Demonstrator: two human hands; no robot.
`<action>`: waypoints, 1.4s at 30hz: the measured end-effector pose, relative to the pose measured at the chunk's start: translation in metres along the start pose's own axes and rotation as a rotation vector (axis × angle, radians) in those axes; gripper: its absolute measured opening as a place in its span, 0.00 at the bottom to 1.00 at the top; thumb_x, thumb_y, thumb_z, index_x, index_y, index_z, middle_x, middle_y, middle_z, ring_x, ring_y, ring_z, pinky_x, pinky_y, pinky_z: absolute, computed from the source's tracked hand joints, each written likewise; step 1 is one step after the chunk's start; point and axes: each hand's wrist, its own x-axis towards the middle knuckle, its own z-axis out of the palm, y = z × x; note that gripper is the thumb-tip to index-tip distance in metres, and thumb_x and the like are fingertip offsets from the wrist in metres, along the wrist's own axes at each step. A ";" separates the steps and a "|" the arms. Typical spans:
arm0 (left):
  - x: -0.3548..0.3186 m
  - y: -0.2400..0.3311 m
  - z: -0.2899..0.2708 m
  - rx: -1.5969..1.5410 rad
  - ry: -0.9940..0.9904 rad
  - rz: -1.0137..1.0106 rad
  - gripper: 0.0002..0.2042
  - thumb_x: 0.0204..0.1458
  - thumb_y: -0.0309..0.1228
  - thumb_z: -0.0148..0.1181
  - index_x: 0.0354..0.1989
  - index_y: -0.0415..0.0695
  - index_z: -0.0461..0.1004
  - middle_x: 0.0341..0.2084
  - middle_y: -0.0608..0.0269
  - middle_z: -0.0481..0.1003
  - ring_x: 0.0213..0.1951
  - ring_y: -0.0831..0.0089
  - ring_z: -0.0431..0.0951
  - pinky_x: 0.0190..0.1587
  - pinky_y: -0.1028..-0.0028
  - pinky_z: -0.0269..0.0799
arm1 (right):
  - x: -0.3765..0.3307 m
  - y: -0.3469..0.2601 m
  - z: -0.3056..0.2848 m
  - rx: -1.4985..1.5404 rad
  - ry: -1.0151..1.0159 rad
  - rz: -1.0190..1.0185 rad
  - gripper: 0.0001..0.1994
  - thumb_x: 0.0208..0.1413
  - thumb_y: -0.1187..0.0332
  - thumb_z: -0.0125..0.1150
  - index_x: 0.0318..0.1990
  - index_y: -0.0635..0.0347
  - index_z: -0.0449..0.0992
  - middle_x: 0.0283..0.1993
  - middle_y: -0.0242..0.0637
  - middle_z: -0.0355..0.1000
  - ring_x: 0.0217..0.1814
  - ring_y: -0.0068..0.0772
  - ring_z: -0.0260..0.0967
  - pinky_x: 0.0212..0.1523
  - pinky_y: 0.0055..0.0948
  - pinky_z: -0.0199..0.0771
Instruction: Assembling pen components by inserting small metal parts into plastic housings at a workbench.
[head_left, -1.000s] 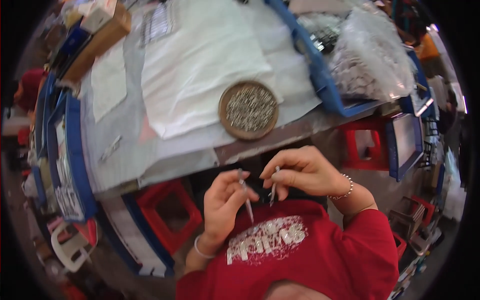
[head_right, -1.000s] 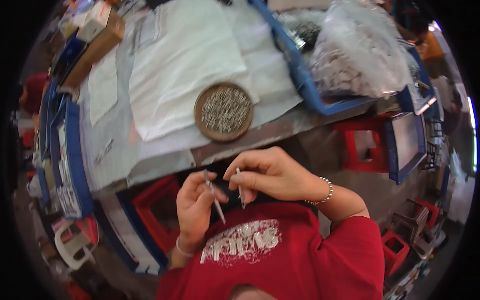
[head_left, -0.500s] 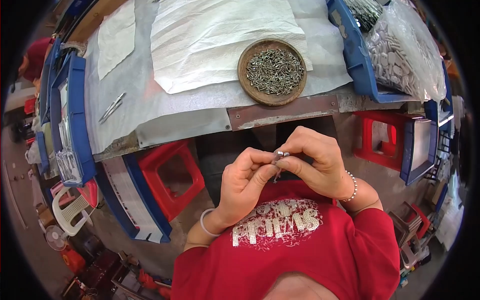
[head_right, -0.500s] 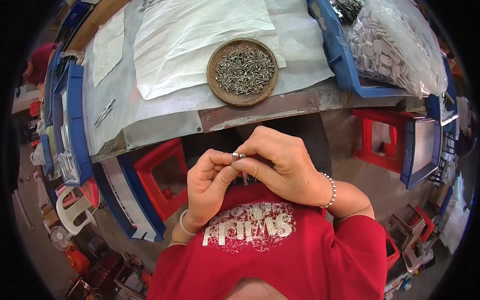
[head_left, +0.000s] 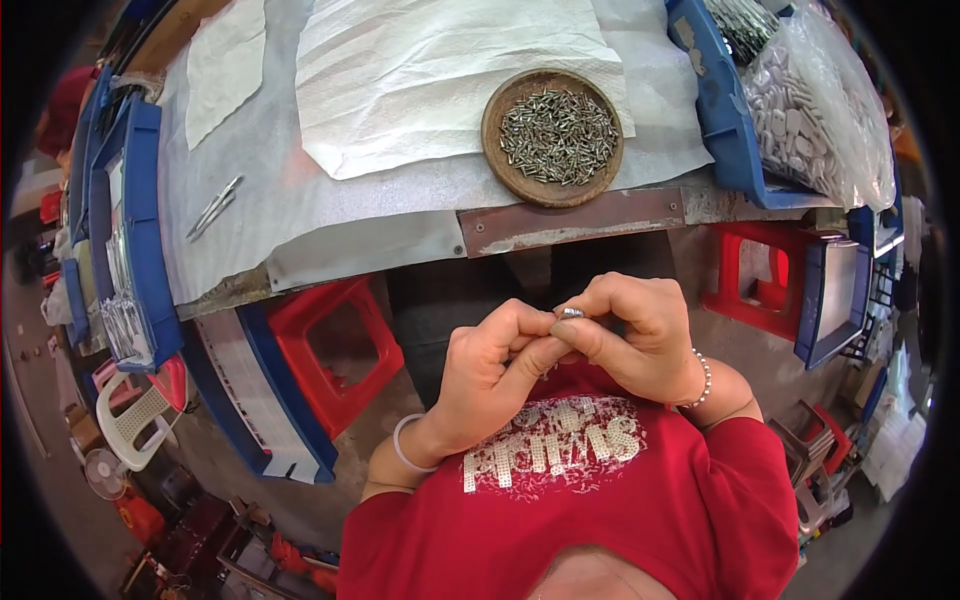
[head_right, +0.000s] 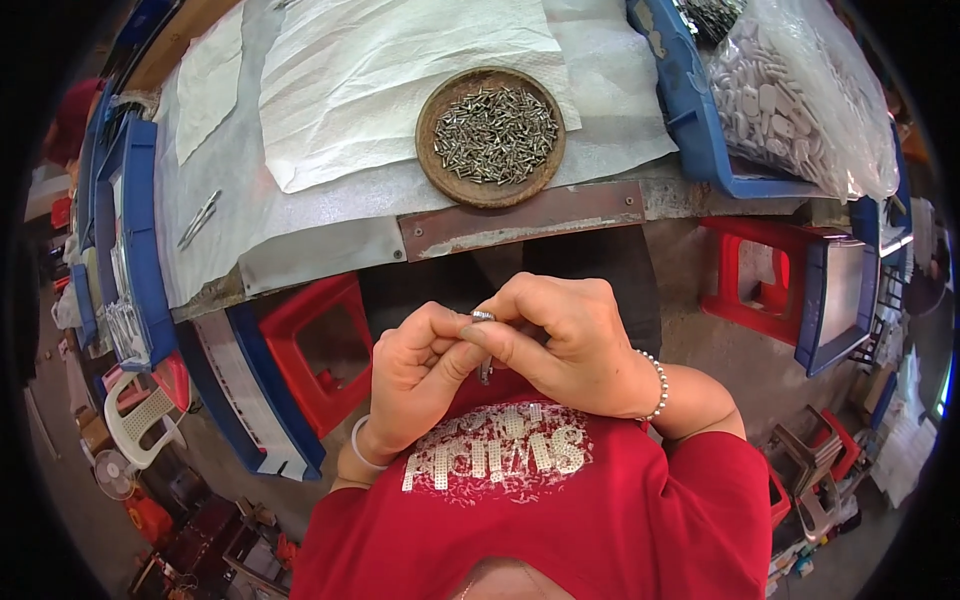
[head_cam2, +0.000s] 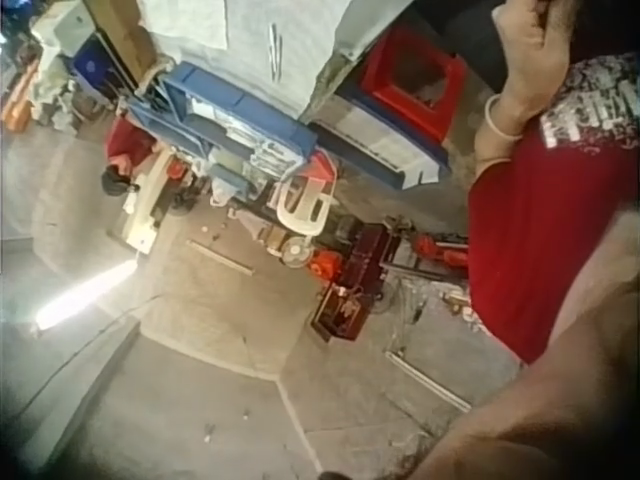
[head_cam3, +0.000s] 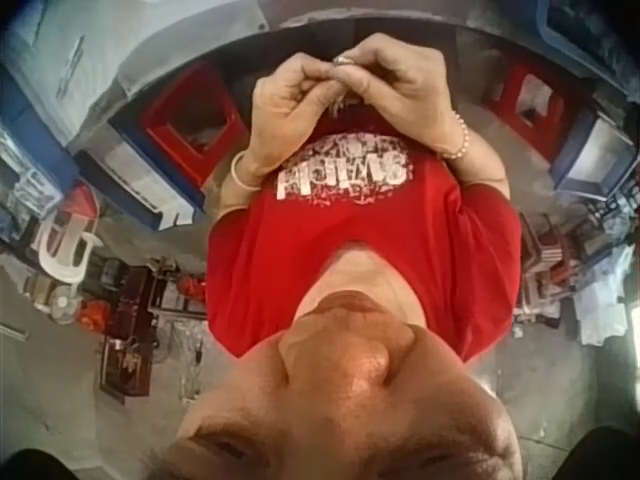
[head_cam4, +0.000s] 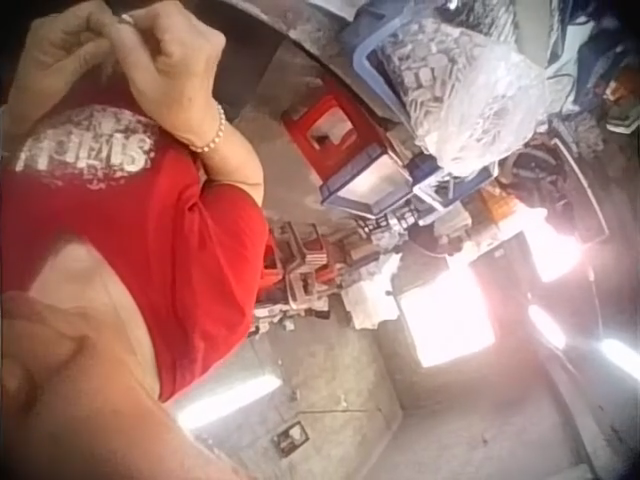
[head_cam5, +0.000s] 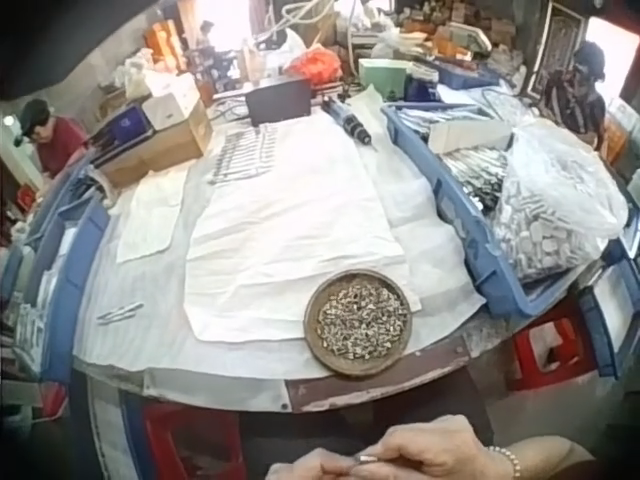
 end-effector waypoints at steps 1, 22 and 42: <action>0.001 0.000 -0.001 -0.007 -0.028 -0.003 0.04 0.53 0.23 0.55 0.33 0.36 0.68 0.23 0.63 0.77 0.27 0.84 0.75 0.28 0.85 0.69 | 0.001 -0.001 0.001 0.017 0.002 0.030 0.05 0.49 0.75 0.61 0.27 0.66 0.72 0.19 0.35 0.70 0.19 0.21 0.70 0.18 0.18 0.67; 0.029 0.001 -0.005 -0.662 -0.177 -0.531 0.07 0.53 0.27 0.56 0.35 0.35 0.69 0.30 0.49 0.76 0.30 0.65 0.79 0.32 0.75 0.78 | 0.006 0.028 -0.001 0.682 0.071 0.674 0.09 0.51 0.69 0.61 0.22 0.58 0.69 0.15 0.23 0.60 0.13 0.10 0.50 0.12 0.13 0.45; 0.041 -0.011 0.027 -0.801 -0.251 -0.520 0.15 0.60 0.40 0.42 0.36 0.39 0.68 0.22 0.57 0.74 0.15 0.74 0.72 0.17 0.79 0.68 | -0.013 0.001 -0.011 0.823 0.250 0.577 0.07 0.54 0.71 0.56 0.25 0.60 0.69 0.22 0.28 0.70 0.21 0.12 0.61 0.21 0.15 0.60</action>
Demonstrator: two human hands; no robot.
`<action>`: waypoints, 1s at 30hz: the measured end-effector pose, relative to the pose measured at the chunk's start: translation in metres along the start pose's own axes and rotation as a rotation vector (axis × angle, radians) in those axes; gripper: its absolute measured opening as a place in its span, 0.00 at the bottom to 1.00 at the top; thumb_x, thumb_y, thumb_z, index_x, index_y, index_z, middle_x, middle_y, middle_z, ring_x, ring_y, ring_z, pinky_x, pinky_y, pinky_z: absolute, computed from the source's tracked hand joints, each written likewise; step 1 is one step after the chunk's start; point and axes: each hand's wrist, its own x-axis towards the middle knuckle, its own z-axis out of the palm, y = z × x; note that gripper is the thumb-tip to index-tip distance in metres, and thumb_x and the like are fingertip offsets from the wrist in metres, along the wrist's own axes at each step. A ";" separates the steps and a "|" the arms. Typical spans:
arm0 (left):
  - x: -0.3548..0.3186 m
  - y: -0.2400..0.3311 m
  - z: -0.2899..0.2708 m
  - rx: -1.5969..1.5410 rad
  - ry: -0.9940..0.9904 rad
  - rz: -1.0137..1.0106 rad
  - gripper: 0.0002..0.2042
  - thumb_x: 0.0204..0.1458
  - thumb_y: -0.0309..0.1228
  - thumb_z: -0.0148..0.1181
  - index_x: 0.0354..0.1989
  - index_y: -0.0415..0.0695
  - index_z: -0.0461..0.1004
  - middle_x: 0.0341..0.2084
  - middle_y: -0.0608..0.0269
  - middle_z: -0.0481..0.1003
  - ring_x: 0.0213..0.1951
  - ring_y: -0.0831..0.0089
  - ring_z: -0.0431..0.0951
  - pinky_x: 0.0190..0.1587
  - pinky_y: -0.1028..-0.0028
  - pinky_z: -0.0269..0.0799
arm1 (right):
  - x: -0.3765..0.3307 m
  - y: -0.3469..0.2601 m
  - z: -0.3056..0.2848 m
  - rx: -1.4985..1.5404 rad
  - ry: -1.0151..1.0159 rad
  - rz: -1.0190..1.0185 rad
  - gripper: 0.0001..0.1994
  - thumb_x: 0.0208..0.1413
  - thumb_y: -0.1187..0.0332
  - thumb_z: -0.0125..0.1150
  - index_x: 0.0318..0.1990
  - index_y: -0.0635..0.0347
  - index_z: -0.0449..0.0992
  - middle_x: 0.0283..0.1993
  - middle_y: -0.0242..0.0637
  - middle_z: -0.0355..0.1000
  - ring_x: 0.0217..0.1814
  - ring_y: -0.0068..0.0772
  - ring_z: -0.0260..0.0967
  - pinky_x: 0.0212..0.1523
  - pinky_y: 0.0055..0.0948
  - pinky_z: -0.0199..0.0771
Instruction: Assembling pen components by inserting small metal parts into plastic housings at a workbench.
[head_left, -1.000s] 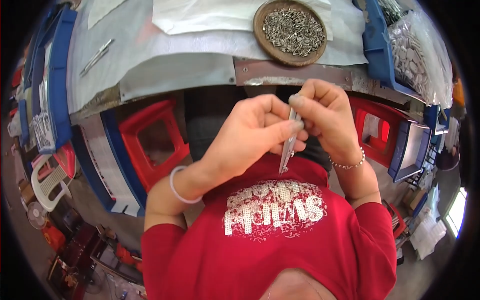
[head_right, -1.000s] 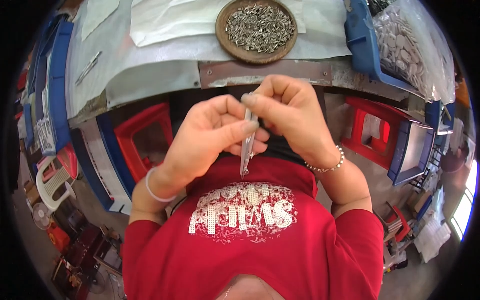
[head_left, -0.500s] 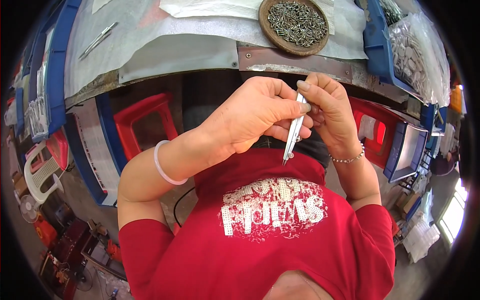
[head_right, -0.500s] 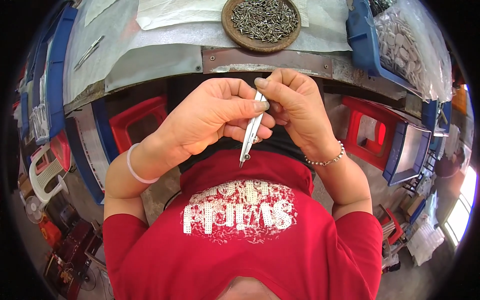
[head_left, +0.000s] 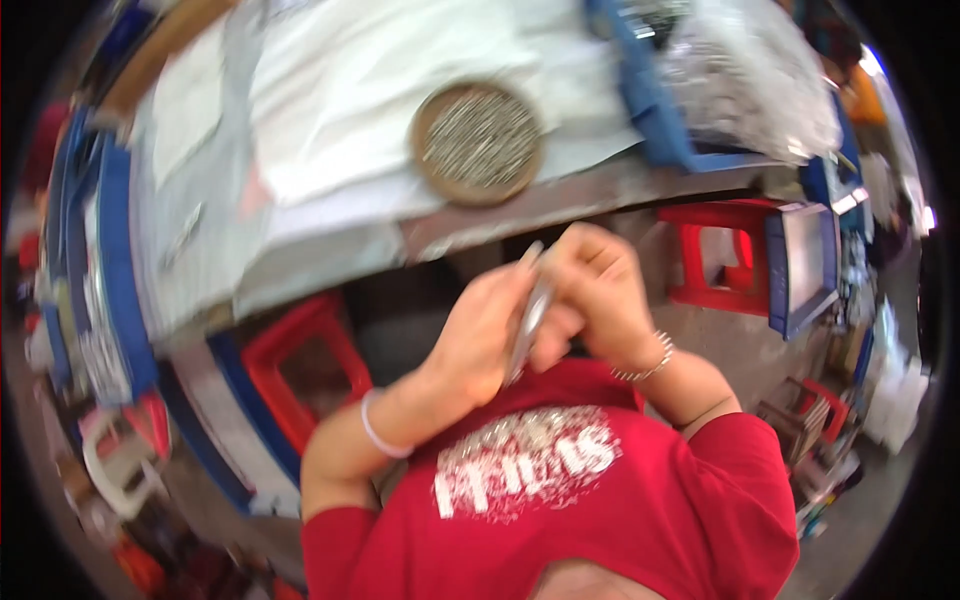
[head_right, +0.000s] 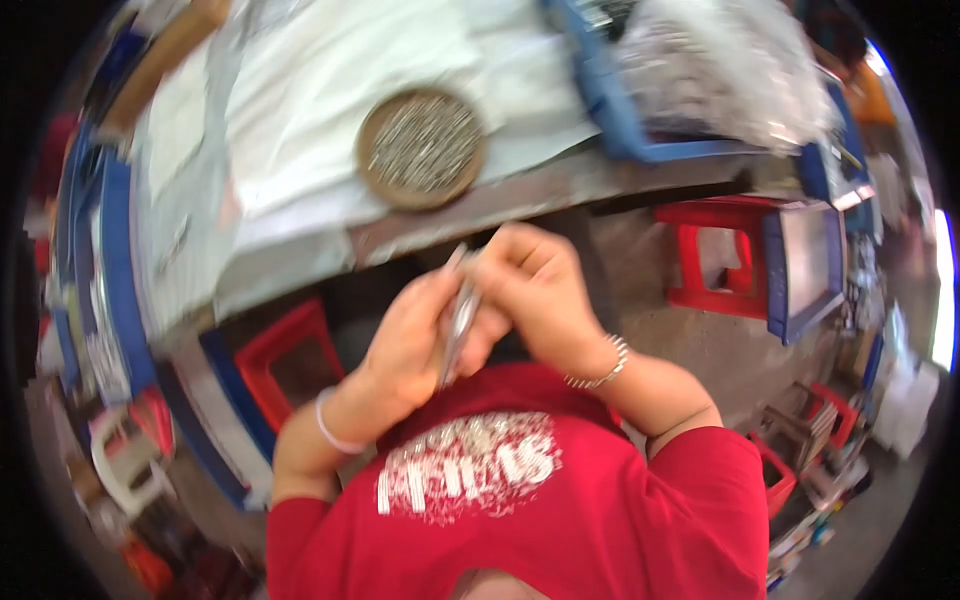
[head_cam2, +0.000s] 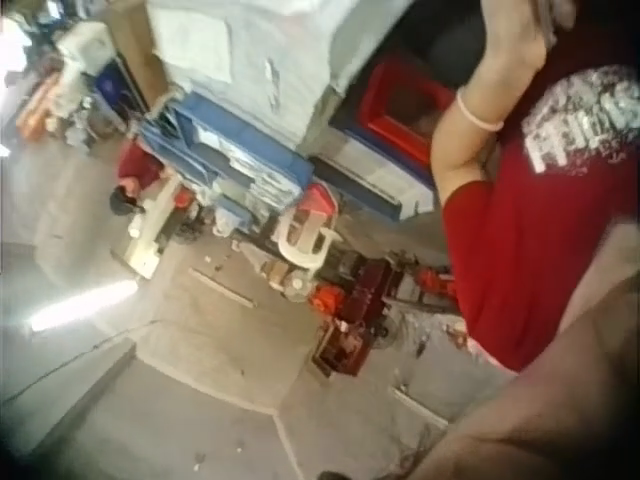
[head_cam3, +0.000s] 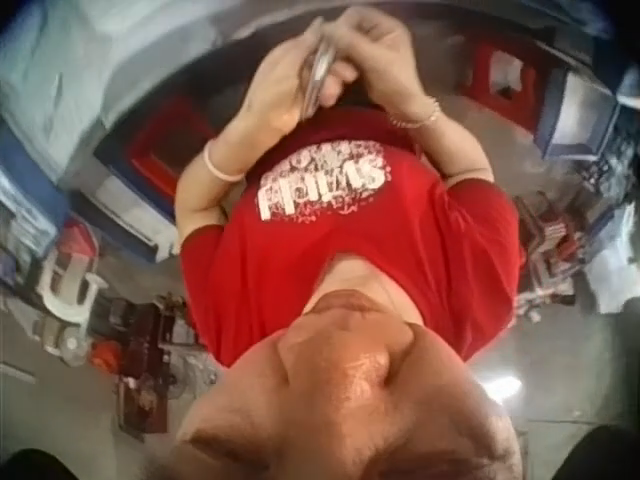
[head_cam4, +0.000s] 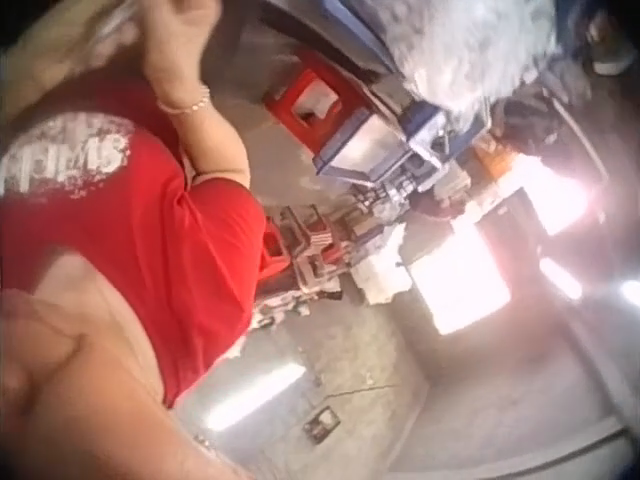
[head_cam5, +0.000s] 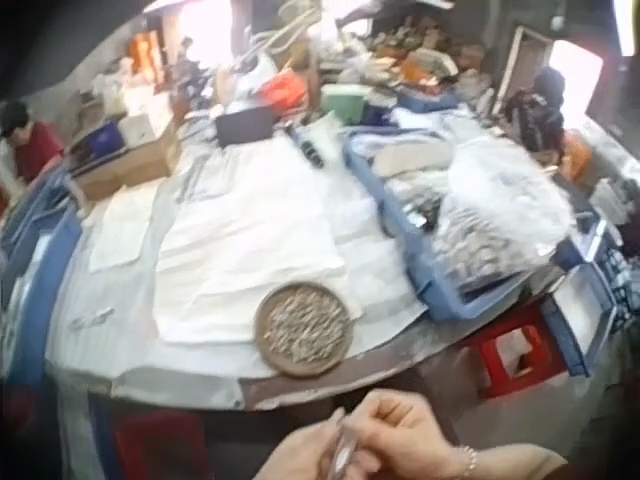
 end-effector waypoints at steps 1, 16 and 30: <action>0.003 -0.005 0.003 0.021 0.035 -0.004 0.15 0.60 0.41 0.41 0.34 0.41 0.67 0.16 0.62 0.70 0.10 0.79 0.64 0.11 0.82 0.58 | 0.002 0.009 -0.011 -0.095 0.028 -0.063 0.07 0.54 0.71 0.56 0.25 0.60 0.69 0.22 0.27 0.69 0.23 0.12 0.63 0.21 0.15 0.61; 0.007 -0.012 0.024 0.338 -0.068 -0.096 0.15 0.59 0.38 0.46 0.34 0.35 0.69 0.12 0.64 0.64 0.10 0.84 0.53 0.13 0.83 0.47 | -0.059 -0.055 -0.134 -0.787 -0.285 -0.458 0.11 0.51 0.68 0.60 0.40 0.65 0.73 0.47 0.43 0.70 0.48 0.38 0.69 0.48 0.31 0.68; 0.004 -0.017 0.049 0.356 0.029 -0.013 0.14 0.60 0.38 0.43 0.35 0.39 0.68 0.10 0.70 0.58 0.09 0.85 0.51 0.11 0.84 0.45 | -0.010 -0.223 -0.180 -1.521 0.752 -0.886 0.15 0.44 0.70 0.57 0.42 0.60 0.69 0.34 0.40 0.70 0.41 0.40 0.66 0.45 0.36 0.56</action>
